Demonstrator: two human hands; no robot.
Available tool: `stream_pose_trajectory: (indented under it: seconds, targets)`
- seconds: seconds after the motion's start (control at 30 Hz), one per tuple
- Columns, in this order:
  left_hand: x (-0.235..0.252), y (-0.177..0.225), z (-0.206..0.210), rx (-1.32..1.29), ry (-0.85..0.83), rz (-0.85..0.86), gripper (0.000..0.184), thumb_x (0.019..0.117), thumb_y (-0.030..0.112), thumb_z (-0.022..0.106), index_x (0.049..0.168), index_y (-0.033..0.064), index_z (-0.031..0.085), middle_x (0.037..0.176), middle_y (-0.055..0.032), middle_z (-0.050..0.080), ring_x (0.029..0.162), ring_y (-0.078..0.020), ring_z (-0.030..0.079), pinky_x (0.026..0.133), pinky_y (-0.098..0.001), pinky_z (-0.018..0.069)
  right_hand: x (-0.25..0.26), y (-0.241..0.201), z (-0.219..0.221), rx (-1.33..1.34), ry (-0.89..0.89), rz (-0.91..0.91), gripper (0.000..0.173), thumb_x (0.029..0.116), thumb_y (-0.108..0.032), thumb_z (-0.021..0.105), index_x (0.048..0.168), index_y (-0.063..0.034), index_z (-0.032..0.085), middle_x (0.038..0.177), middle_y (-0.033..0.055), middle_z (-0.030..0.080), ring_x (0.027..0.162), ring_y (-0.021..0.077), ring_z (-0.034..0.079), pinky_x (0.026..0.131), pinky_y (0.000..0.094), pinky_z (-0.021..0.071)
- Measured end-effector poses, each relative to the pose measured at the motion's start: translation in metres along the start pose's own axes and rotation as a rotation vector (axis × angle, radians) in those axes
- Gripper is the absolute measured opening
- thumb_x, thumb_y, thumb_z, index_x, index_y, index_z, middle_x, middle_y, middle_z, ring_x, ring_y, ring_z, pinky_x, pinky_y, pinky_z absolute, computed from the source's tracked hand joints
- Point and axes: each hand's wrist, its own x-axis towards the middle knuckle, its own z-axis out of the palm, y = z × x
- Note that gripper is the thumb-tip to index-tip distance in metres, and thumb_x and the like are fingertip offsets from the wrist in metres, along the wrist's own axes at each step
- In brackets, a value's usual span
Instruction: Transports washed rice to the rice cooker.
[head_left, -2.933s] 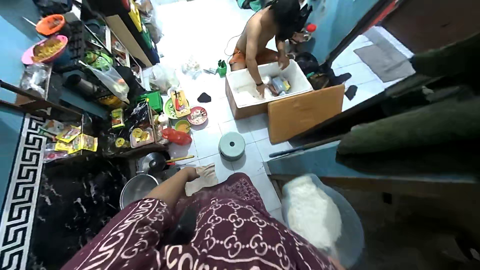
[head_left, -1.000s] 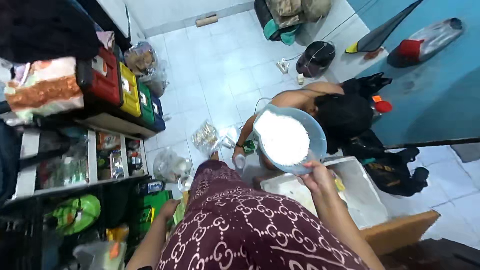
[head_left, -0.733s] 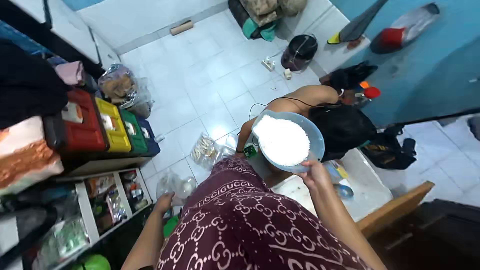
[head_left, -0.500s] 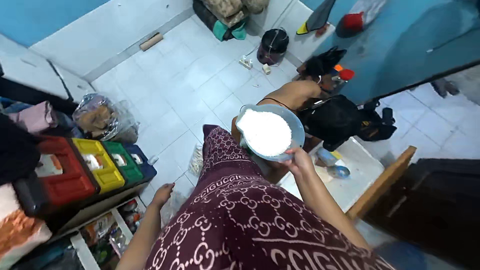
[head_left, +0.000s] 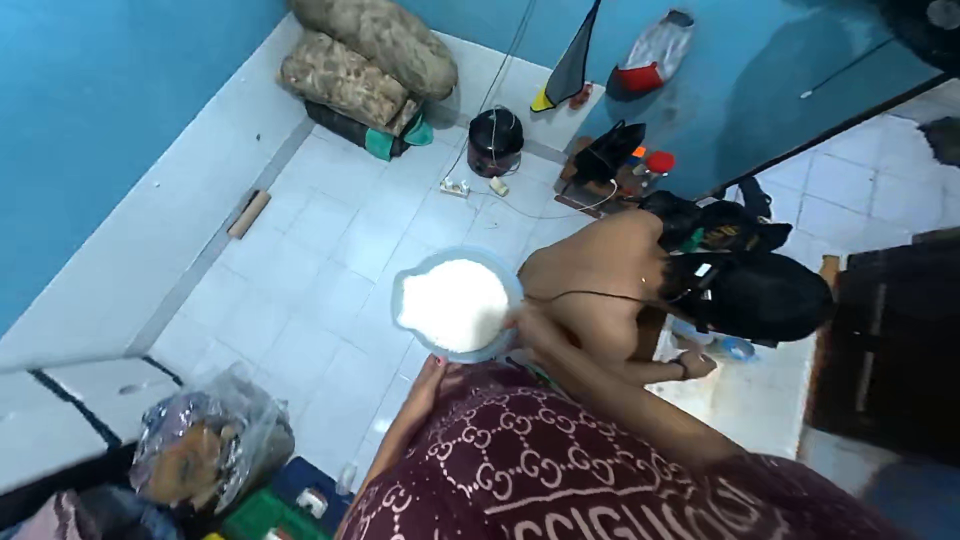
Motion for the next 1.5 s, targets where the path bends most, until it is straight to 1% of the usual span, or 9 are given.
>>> stream_pose_trajectory:
  seconds: [0.13,0.37,0.47,0.57,0.67,0.77,0.93,1.1,1.5]
  targets:
    - [0.046,0.069,-0.026,-0.361,0.147,0.008,0.060,0.1121,0.044,0.017,0.150,0.0011,0.033,0.127,-0.0186,0.064,0.107,-0.0277,0.069,0.087,-0.0468,0.0596,0.023,-0.072,0.067,-0.005,-0.122,0.043,0.048,0.0967,0.001,0.051,0.144,0.0002,0.044,0.108,0.0193,0.062,0.075,0.0259,0.066,0.060,0.0420,0.0579]
    - [0.115,0.186,-0.095,-0.456,0.451,0.259,0.023,0.0869,0.009,0.036,0.106,0.0080,0.049,0.092,-0.0058,0.069,0.084,-0.0182,0.071,0.070,-0.0391,0.0609,0.087,-0.163,0.147,0.183,-0.321,0.027,0.051,0.0962,0.000,0.052,0.146,-0.0027,0.042,0.100,0.0191,0.065,0.068,0.0251,0.069,0.056,0.0382,0.0597]
    - [0.157,0.232,-0.133,-0.373,0.377,0.258,0.021,0.0830,0.009,0.038,0.099,0.0090,0.052,0.088,-0.0029,0.071,0.080,-0.0152,0.072,0.068,-0.0355,0.0616,0.140,-0.181,0.136,0.074,-0.555,-0.107,0.054,0.1092,-0.022,0.047,0.158,-0.0083,0.029,0.119,0.0169,0.068,0.089,0.0245,0.074,0.078,0.0405,0.0633]
    - [0.213,0.278,-0.168,-0.312,0.272,0.214,0.022,0.0822,0.008,0.039,0.101,0.0081,0.051,0.090,-0.0041,0.071,0.081,-0.0161,0.072,0.070,-0.0362,0.0615,0.182,-0.174,0.093,-0.586,-0.262,-0.304,0.061,0.1088,-0.035,0.050,0.162,-0.0091,0.036,0.167,0.0101,0.037,0.153,0.0188,0.035,0.127,0.0437,0.0253]
    - [0.265,0.318,-0.189,-0.227,0.214,0.180,0.027,0.0789,0.007,0.044,0.105,0.0068,0.050,0.090,-0.0041,0.069,0.080,-0.0140,0.070,0.068,-0.0336,0.0607,0.204,-0.148,0.065,-1.030,0.098,-0.222,0.068,0.0951,-0.036,0.068,0.155,-0.0112,0.049,0.169,0.0302,0.018,0.158,0.0507,0.004,0.121,0.0760,-0.0051]
    - [0.316,0.347,-0.199,-0.199,0.207,0.168,0.033,0.0792,0.007,0.046,0.112,0.0061,0.048,0.091,-0.0027,0.069,0.081,-0.0122,0.070,0.068,-0.0322,0.0606,0.219,-0.135,0.070,-0.785,-0.053,0.026,0.061,0.1044,-0.046,0.058,0.151,-0.0064,0.053,0.157,0.0291,0.043,0.149,0.0484,0.036,0.121,0.0697,0.0240]
    - [0.395,0.363,-0.204,-0.256,0.219,0.125,0.023,0.0760,0.010,0.046,0.096,0.0105,0.057,0.085,-0.0016,0.073,0.078,-0.0131,0.072,0.065,-0.0346,0.0616,0.311,-0.088,0.089,-0.822,-0.226,0.299,0.079,0.1021,-0.067,0.045,0.159,-0.0120,0.041,0.150,0.0251,0.054,0.140,0.0444,0.050,0.115,0.0687,0.0359]
    - [0.492,0.338,-0.211,-0.355,0.248,0.195,0.016,0.0709,0.012,0.052,0.083,0.0172,0.061,0.081,0.0022,0.073,0.080,-0.0117,0.072,0.070,-0.0376,0.0605,0.439,-0.113,0.082,-0.621,0.001,0.245,0.063,0.1062,-0.057,0.044,0.141,-0.0065,0.060,0.133,0.0235,0.066,0.128,0.0406,0.061,0.110,0.0629,0.0449]
    - [0.740,0.218,-0.258,-0.542,0.245,0.275,0.015,0.0756,0.012,0.055,0.084,0.0180,0.066,0.085,0.0011,0.075,0.084,-0.0125,0.073,0.074,-0.0395,0.0616,0.815,-0.348,0.007,-0.841,0.547,-0.055,0.046,0.1065,-0.033,0.054,0.138,0.0011,0.060,0.136,0.0301,0.061,0.131,0.0480,0.056,0.107,0.0674,0.0450]
